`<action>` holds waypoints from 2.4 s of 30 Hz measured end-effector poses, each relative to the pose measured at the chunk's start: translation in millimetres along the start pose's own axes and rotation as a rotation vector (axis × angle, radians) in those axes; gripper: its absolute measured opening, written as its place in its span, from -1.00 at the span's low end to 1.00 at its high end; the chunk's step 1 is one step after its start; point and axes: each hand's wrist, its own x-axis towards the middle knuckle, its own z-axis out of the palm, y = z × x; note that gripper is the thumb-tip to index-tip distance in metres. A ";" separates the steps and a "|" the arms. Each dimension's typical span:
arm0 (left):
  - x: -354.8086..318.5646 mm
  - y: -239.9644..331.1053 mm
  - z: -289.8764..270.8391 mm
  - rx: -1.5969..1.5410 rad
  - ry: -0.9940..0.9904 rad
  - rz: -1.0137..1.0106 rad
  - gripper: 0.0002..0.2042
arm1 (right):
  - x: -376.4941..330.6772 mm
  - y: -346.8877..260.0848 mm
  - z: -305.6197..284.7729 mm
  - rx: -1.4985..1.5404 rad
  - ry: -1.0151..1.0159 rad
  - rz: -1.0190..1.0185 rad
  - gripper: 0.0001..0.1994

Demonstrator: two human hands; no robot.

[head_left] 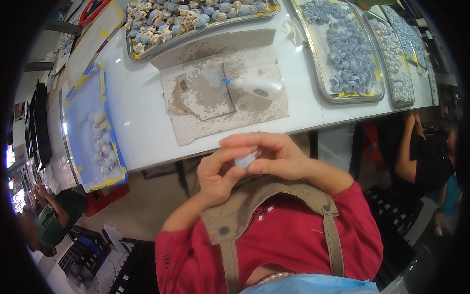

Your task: The person repeatedly picks small white and blue decorative items from a tray, applies a liquid from a small bottle to each item, and places the treated items into a blue plastic container. The process is repetitive and performed one item at a time.

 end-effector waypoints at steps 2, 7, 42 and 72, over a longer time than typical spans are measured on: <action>0.8 -0.4 2.7 -0.078 0.019 -0.004 -0.62 | 0.2 1.1 -0.6 0.019 -0.015 -0.026 -0.53; 5.6 5.0 7.2 -0.001 0.032 0.046 -0.65 | 0.4 3.0 -1.0 0.083 0.003 -0.005 -0.58; 41.0 75.7 -233.8 1.660 0.750 0.270 -0.82 | 45.7 -18.4 -54.4 -1.339 0.628 -0.779 -0.76; 204.4 36.2 -74.3 0.747 0.585 0.463 -0.76 | 45.2 -3.1 -74.7 -1.023 0.686 -0.584 -0.71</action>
